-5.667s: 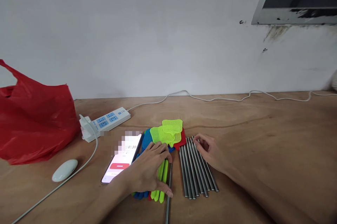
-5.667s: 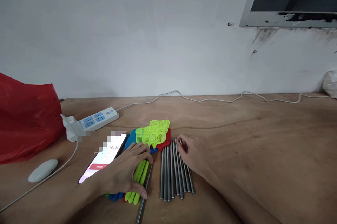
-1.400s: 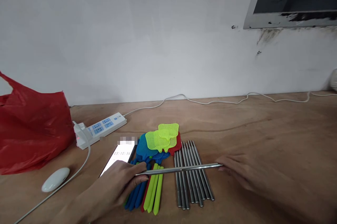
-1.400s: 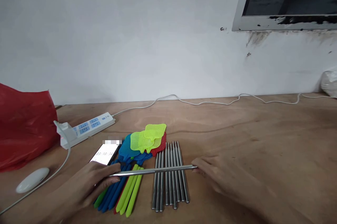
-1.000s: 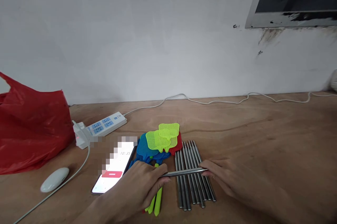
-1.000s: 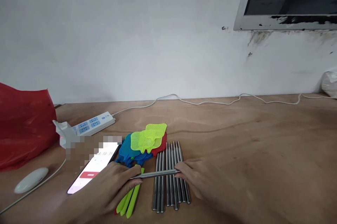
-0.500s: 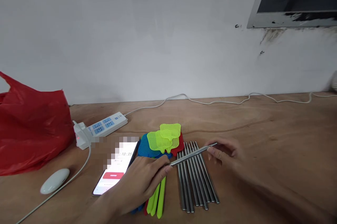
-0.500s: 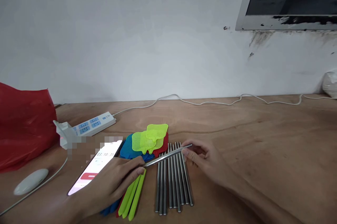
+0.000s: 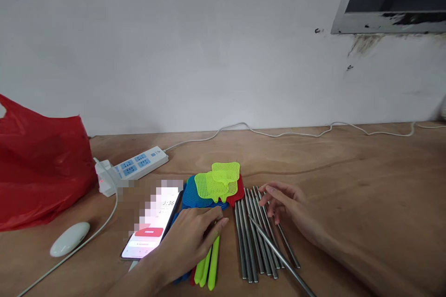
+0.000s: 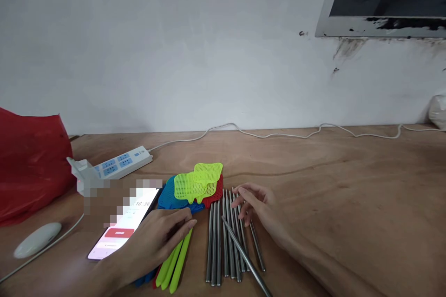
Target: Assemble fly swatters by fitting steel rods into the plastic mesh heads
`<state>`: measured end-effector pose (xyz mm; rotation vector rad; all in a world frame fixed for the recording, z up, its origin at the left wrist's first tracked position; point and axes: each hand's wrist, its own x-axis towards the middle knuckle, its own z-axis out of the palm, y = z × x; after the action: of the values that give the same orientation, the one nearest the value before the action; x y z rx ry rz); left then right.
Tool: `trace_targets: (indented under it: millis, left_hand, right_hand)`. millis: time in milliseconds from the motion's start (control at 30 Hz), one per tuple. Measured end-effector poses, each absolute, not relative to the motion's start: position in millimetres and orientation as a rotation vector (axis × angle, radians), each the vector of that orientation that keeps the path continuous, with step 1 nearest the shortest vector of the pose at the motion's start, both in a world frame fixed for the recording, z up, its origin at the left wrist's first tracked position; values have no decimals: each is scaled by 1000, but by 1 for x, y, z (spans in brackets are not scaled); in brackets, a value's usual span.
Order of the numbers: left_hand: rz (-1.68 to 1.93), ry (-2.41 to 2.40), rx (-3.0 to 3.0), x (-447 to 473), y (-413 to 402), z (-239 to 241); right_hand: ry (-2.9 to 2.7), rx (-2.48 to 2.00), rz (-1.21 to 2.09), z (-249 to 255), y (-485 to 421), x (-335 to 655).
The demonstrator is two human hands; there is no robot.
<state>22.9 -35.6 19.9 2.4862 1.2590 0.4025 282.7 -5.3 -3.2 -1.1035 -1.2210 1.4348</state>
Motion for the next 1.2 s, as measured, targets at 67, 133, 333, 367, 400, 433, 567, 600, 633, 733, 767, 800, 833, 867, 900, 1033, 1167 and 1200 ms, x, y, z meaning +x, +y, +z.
trace_targets:
  millis: [67, 133, 333, 367, 400, 433, 567, 600, 633, 733, 767, 800, 833, 867, 900, 1033, 1167, 1200]
  left_hand:
    - [404, 1292, 2484, 22, -34, 18]
    - [403, 1327, 2481, 21, -33, 16]
    - [374, 1375, 2490, 19, -34, 14]
    - [373, 1368, 2497, 18, -34, 13]
    - [374, 1363, 2504, 18, -34, 12]
    - [371, 1360, 2512, 18, -35, 12]
    - [377, 1380, 2520, 17, -35, 11]
    - [382, 1384, 2520, 16, -35, 11]
    - [390, 1387, 2524, 16, -34, 10]
    - [422, 1393, 2535, 15, -34, 9]
    - [438, 1402, 2537, 14, -34, 9]
    - [453, 1413, 2535, 14, -34, 9]
    - [469, 1424, 2532, 14, -34, 10]
    - [485, 1436, 2528, 13, -34, 10]
    - [503, 1446, 2524, 13, -34, 10]
    - [628, 1475, 2527, 11, -33, 12]
    - [785, 1484, 2575, 11, -30, 13]
    - [800, 1483, 2592, 11, -29, 13]
  right_hand:
    - [-1290, -1163, 1380, -7, -8, 284]
    - [-1495, -1206, 1202, -11, -15, 286]
    - [-2370, -998, 467, -15, -44, 286]
    - [-2411, -984, 425, -15, -44, 286]
    - [-2443, -983, 404, -15, -44, 286]
    - [-2479, -980, 396, -16, -43, 287]
    - [-2554, -911, 411, -15, -38, 288]
    - [-2543, -901, 429, -14, -37, 289]
    - [-2528, -892, 457, -13, -37, 289]
    - [-2429, -905, 609, -11, -36, 290]
    - [-2370, -929, 673, -11, -35, 290]
    - [-2297, -953, 743, -11, -34, 291]
    - [-2202, -978, 822, -11, -33, 291]
    - [-2082, -1000, 913, -12, -32, 292]
    - [-1947, -1018, 1010, -12, -30, 292]
    - [-1410, -1080, 1313, -10, -24, 289]
    - [-1052, -1066, 1334, -3, -16, 286]
    - [-997, -1068, 1350, -2, -14, 287]
